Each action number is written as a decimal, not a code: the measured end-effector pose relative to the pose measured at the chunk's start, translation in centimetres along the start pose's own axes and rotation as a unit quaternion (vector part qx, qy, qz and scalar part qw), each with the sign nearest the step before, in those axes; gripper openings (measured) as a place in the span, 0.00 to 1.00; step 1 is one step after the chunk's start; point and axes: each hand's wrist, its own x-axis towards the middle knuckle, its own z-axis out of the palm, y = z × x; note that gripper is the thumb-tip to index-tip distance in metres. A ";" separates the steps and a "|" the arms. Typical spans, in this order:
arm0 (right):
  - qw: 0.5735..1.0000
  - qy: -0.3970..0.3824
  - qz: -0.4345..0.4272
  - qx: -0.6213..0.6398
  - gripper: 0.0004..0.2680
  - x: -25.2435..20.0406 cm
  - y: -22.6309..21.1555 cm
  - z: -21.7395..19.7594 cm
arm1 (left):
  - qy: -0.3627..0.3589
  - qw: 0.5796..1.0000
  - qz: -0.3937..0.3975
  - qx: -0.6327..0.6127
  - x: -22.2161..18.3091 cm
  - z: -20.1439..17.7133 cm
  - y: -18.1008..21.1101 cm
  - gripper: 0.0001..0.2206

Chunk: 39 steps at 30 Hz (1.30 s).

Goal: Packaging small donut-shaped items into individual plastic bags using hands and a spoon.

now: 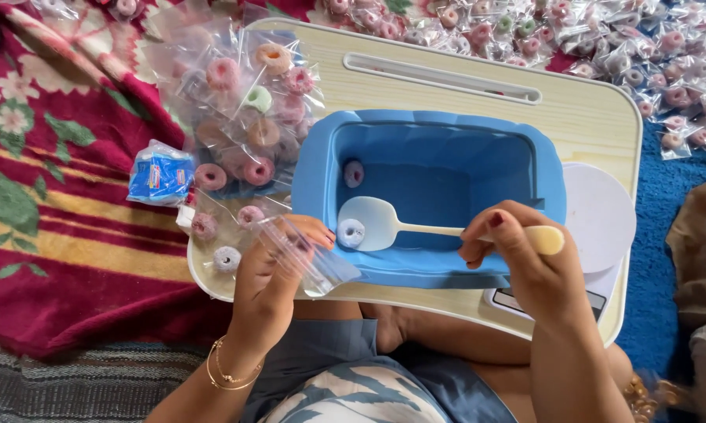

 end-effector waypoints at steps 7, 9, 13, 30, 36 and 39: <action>0.963 0.041 -0.080 0.255 0.12 -3.3 4.0 -4.6 | -0.020 0.997 -0.024 0.064 1.1 0.2 1.9 0.16; 0.961 0.105 -0.051 0.250 0.12 -4.3 5.6 -5.7 | -0.026 0.991 -0.001 0.134 2.5 0.8 3.1 0.15; 0.945 0.211 -0.038 0.246 0.10 -6.6 7.5 -8.2 | -0.039 0.933 0.019 0.358 4.6 2.5 2.6 0.12; 0.927 0.314 -0.147 0.143 0.14 -9.4 6.3 -8.5 | -0.168 0.926 -0.048 0.334 5.4 6.2 2.2 0.13; 0.909 0.318 -0.269 -0.012 0.18 -9.1 7.0 -7.9 | -0.180 0.951 0.007 0.251 5.0 6.0 1.7 0.09; 0.903 0.288 -0.315 -0.050 0.19 -9.4 6.8 -8.3 | -0.177 0.963 0.028 0.202 5.1 6.0 1.7 0.09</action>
